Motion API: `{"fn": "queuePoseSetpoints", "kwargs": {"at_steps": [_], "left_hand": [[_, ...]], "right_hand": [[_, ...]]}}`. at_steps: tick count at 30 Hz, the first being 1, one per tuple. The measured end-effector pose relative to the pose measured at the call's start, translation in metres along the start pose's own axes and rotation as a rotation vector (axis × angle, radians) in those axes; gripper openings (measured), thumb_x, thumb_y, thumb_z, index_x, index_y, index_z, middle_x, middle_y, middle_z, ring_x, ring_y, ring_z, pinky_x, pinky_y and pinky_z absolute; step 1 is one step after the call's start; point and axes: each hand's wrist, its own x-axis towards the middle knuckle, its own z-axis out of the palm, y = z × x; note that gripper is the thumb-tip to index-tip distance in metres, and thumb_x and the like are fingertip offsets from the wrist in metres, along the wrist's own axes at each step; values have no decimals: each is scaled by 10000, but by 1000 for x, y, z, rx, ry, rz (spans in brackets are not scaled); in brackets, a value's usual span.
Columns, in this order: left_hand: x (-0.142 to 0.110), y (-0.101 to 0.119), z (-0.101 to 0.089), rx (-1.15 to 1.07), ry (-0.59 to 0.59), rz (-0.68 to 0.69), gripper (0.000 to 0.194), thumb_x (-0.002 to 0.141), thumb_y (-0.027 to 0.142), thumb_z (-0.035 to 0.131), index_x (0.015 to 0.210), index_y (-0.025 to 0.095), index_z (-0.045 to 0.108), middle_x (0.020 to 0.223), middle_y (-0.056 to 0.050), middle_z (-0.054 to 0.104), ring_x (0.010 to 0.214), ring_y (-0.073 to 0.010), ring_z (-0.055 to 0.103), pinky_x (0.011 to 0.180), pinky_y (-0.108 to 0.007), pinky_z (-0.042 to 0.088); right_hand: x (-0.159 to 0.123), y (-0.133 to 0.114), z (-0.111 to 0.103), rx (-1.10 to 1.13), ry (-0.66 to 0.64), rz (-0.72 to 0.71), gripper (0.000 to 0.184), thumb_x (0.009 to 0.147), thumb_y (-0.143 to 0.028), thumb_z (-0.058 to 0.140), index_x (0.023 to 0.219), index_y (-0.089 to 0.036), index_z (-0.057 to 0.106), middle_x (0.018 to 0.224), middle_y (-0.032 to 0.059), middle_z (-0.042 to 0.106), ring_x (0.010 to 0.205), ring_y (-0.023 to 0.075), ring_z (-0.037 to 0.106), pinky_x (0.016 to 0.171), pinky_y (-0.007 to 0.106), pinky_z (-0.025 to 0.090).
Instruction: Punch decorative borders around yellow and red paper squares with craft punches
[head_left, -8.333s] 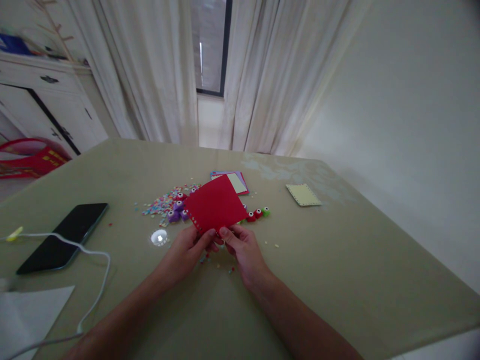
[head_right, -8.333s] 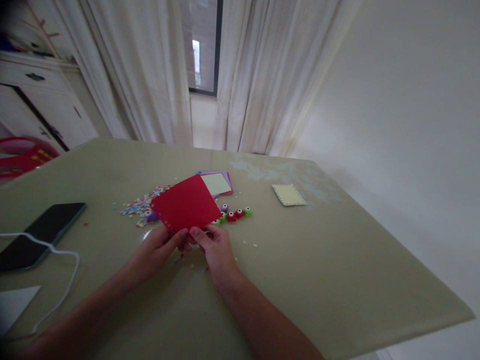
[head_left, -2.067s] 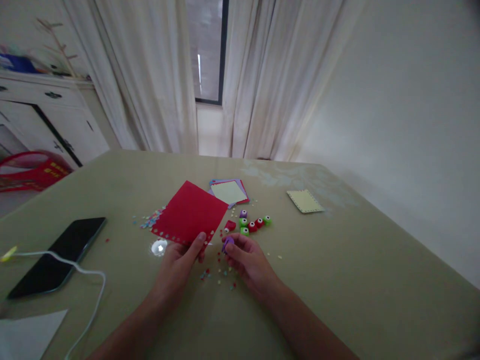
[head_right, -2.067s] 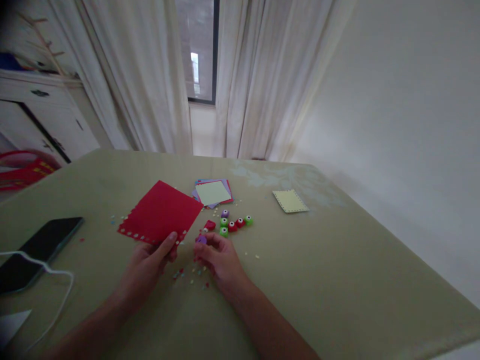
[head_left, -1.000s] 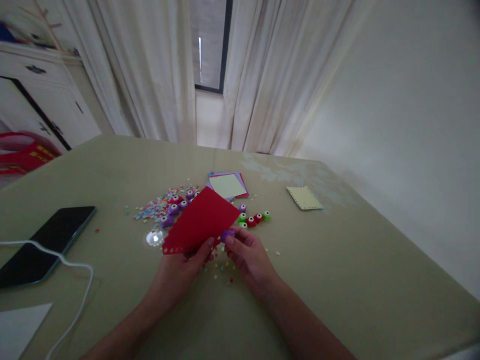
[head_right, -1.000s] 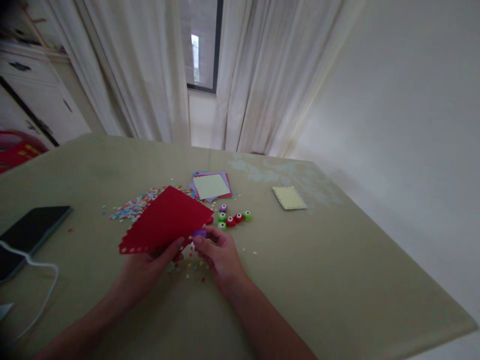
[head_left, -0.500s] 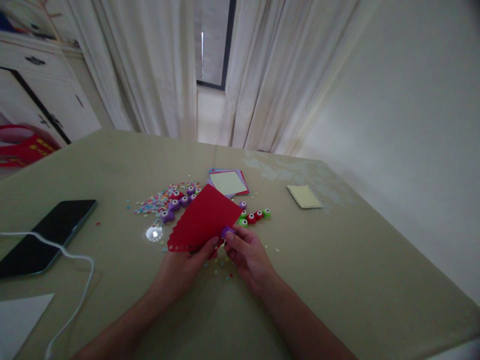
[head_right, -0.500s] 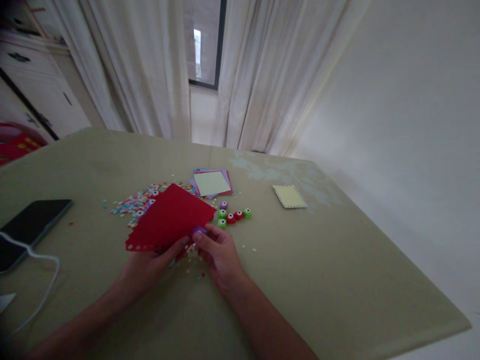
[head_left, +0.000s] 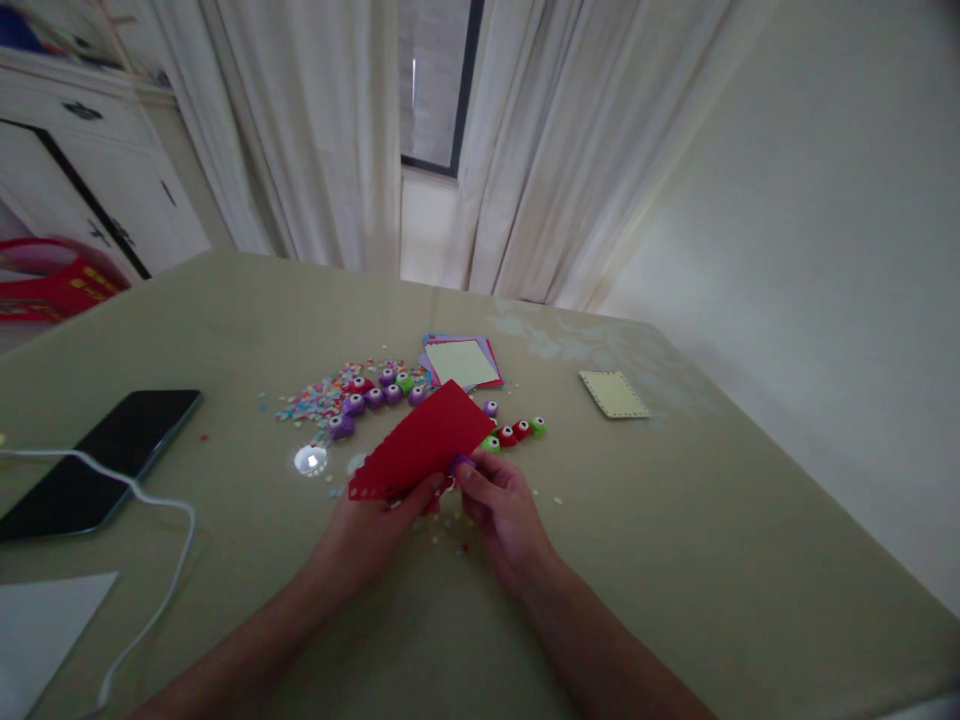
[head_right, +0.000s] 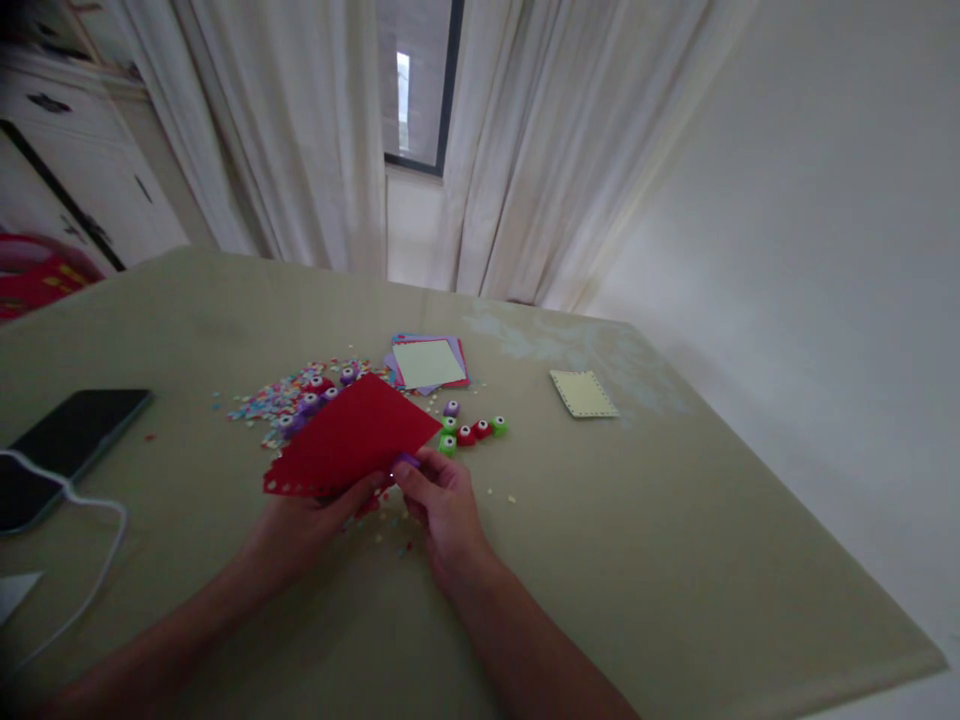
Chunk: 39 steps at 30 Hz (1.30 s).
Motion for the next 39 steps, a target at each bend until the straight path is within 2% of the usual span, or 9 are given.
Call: {"fn": "queuePoseSetpoints", "kwargs": {"at_steps": [6,13,18,20,23,27,32,36,39], "left_hand": [[-2,-1,0,-43,-25,-40,168,779,420,783,724,271,839,638,-37,789,591,-264,730,568,-330,550],[5,10,-7,-47,80,-52,250,758,495,786,789,248,819,695,-50,807,612,-260,732,598,-340,577],[10,15,-14,-114,184,-107,315,763,529,785,805,218,811,700,-59,802,646,-250,742,642,-335,586],[10,16,-14,-127,201,-122,323,758,530,783,792,211,813,664,-58,788,647,-251,737,659,-340,583],[10,15,-15,-133,248,-119,317,751,535,782,756,219,802,631,-46,763,636,-248,717,671,-350,575],[19,8,-25,-159,391,-113,335,794,566,733,735,238,763,661,-24,749,692,-243,710,775,-372,573],[34,0,-38,-222,610,-136,365,866,541,616,643,254,652,641,-12,693,626,-206,640,714,-351,544],[37,1,-38,-239,610,-96,310,828,519,620,676,253,662,597,14,637,586,-194,605,629,-320,517],[36,3,-37,-227,571,-61,290,815,505,623,730,238,699,595,27,618,584,-185,593,619,-305,510]], "right_hand": [[-2,2,-1,14,16,12,394,616,-394,1001,861,-180,781,709,-31,654,491,58,302,454,234,208],[7,-2,-11,-48,-32,-37,481,646,-411,992,1033,-220,778,924,24,780,706,135,631,652,246,485],[6,-11,-18,-725,-78,-357,190,841,-295,815,1003,-206,773,884,33,734,733,177,627,698,300,504],[6,-9,-19,-1001,-56,-514,145,892,-207,729,1024,-191,786,1011,78,728,818,199,658,785,331,535],[10,-3,-22,-1160,-4,-662,214,958,-153,639,1121,-182,774,1221,138,678,1042,246,683,961,382,545],[11,3,-23,-1191,79,-816,263,1035,-201,585,1266,-209,711,1188,125,673,1063,255,667,951,389,562],[26,-4,7,-1510,-25,-879,222,1040,-223,606,1230,-202,720,1203,120,724,1147,282,649,1052,426,509],[68,-17,47,-1858,-136,-743,436,1043,-295,628,1462,-177,591,1480,151,636,1329,302,586,1111,431,482],[87,-23,62,-1932,-175,-705,368,1010,-234,662,1367,-142,655,1383,188,695,1280,343,625,1051,472,514]]}}
